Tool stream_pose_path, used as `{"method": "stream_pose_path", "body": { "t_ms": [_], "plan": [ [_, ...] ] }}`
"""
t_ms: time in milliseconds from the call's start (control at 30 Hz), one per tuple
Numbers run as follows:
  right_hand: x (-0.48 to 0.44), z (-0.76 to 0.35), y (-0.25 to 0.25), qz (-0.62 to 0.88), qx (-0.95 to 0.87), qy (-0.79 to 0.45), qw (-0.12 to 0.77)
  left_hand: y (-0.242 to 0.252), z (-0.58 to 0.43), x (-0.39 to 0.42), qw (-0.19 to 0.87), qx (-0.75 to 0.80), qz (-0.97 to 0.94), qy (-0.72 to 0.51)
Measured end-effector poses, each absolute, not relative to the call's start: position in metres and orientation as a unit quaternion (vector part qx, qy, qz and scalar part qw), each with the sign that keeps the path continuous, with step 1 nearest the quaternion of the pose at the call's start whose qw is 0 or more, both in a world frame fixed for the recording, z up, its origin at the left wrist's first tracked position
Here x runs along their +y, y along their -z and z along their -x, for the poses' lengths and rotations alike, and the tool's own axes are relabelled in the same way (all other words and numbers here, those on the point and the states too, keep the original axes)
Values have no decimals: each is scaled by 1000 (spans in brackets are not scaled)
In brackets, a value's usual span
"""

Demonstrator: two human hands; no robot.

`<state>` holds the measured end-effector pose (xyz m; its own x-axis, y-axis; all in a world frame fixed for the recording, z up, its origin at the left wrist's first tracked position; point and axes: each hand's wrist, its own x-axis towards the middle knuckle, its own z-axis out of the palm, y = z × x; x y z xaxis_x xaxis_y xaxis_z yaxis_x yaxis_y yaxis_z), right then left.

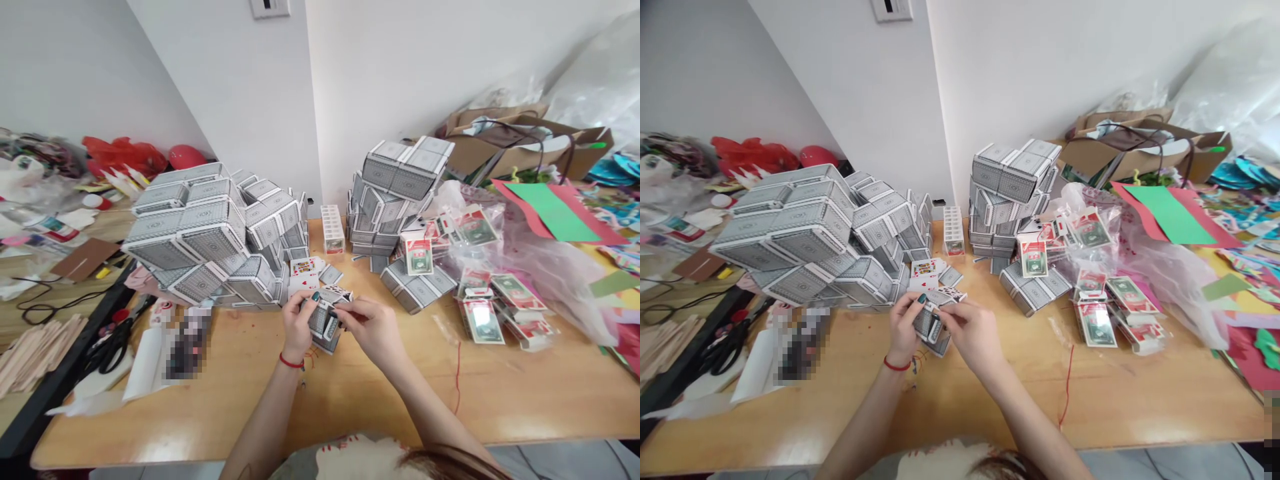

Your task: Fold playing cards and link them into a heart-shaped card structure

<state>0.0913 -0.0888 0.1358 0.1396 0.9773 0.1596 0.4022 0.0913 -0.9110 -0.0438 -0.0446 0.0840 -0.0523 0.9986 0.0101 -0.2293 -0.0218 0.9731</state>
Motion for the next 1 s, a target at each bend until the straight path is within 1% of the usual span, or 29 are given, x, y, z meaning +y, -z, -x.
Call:
{"method": "stream_pose_path", "body": {
  "t_ms": [133, 233, 367, 500, 567, 633, 667, 733, 800, 1000],
  "plan": [
    [-87, -90, -130, 598, -535, -369, 469, -86, 43, -44, 540, 446, -432, -568],
    [-86, -90, -128, 597, -527, -385, 467, -87, 42, -44, 541, 449, -440, -559],
    [-84, -92, -127, 589, -550, -360, 470, -88, 43, -44, 550, 449, -445, -547],
    [-78, -101, -127, 593, -597, -292, 455, -90, 47, -42, 569, 444, -443, -532],
    [-73, -108, -128, 570, -639, -266, 442, -92, 48, -41, 588, 438, -446, -513],
    [-67, -115, -129, 511, -686, -304, 418, -94, 49, -40, 610, 429, -454, -487],
    [-64, -117, -129, 475, -704, -343, 402, -95, 49, -39, 622, 422, -459, -474],
    [-60, -119, -128, 413, -714, -423, 376, -97, 48, -38, 647, 406, -462, -450],
    [-58, -118, -125, 381, -704, -476, 365, -99, 47, -37, 667, 395, -457, -435],
    [-61, -115, -117, 384, -659, -514, 392, -101, 45, -34, 675, 403, -467, -405]
  ]
}}
